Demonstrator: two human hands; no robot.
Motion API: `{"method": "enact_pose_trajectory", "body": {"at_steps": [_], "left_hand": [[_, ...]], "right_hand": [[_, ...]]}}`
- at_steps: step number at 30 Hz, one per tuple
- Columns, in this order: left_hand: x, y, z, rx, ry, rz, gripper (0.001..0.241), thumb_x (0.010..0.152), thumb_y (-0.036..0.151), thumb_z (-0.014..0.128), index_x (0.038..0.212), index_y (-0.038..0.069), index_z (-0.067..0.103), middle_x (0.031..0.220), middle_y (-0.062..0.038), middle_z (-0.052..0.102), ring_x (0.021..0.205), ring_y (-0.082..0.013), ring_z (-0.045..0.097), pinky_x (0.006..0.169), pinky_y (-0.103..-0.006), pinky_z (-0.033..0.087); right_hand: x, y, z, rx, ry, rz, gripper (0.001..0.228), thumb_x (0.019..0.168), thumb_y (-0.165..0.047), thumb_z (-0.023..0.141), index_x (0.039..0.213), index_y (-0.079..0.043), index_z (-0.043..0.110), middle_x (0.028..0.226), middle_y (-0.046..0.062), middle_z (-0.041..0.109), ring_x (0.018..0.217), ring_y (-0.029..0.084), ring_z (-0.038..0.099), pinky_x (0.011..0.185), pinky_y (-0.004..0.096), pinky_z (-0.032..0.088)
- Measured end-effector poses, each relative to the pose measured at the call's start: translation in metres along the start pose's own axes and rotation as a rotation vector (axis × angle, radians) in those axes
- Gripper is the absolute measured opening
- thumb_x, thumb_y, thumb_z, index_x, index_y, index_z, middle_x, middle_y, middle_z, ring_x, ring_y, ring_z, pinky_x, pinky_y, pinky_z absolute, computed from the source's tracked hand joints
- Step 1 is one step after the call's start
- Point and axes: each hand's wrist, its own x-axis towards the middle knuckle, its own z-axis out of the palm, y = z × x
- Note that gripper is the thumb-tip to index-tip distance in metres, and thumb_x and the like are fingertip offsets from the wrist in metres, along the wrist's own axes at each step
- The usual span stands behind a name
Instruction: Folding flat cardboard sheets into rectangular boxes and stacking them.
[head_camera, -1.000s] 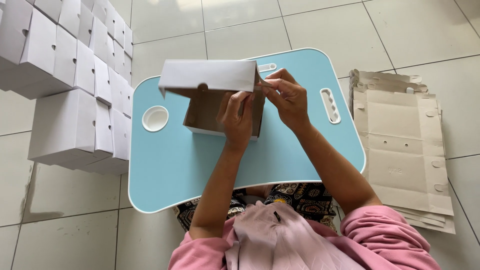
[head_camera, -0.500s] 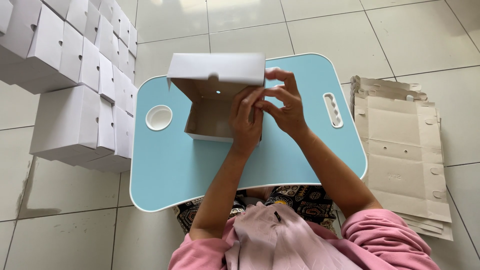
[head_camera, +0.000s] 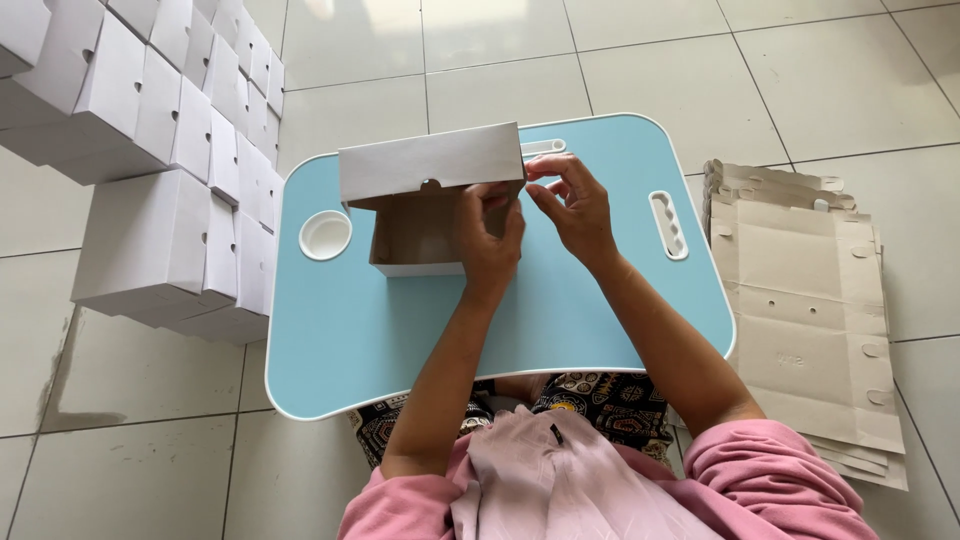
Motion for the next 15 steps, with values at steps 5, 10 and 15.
{"method": "enact_pose_trajectory", "body": {"at_steps": [5,10,15], "left_hand": [[-0.0008,0.0044,0.0065,0.032,-0.014,0.064,0.030,0.096,0.019,0.070,0.122,0.006,0.061,0.109,-0.009,0.060,0.101,-0.0216,0.065,0.087,-0.0322,0.059],[-0.0001,0.0002,0.0047,0.040,-0.004,0.072,0.031,0.096,0.020,0.073,0.122,0.006,0.064,0.110,-0.009,0.063,0.103,-0.0224,0.066,0.089,-0.0333,0.059],[-0.0031,0.0027,0.0069,0.045,-0.010,0.112,0.034,0.096,0.021,0.071,0.126,0.007,0.063,0.113,-0.010,0.059,0.104,-0.0227,0.065,0.088,-0.0329,0.060]], "right_hand": [[-0.0014,-0.0014,0.0015,-0.064,-0.008,-0.064,0.022,0.099,-0.006,0.071,0.121,-0.007,0.068,0.115,0.013,0.067,0.102,0.027,0.069,0.074,0.034,0.059],[-0.0012,-0.0009,0.0011,-0.100,-0.003,-0.111,0.021,0.099,-0.005,0.072,0.120,-0.008,0.070,0.112,0.012,0.068,0.099,0.024,0.069,0.072,0.033,0.059],[-0.0021,-0.0048,0.0027,-0.118,0.013,-0.162,0.023,0.094,0.002,0.075,0.114,-0.010,0.077,0.109,0.010,0.070,0.095,0.021,0.070,0.071,0.032,0.058]]}}
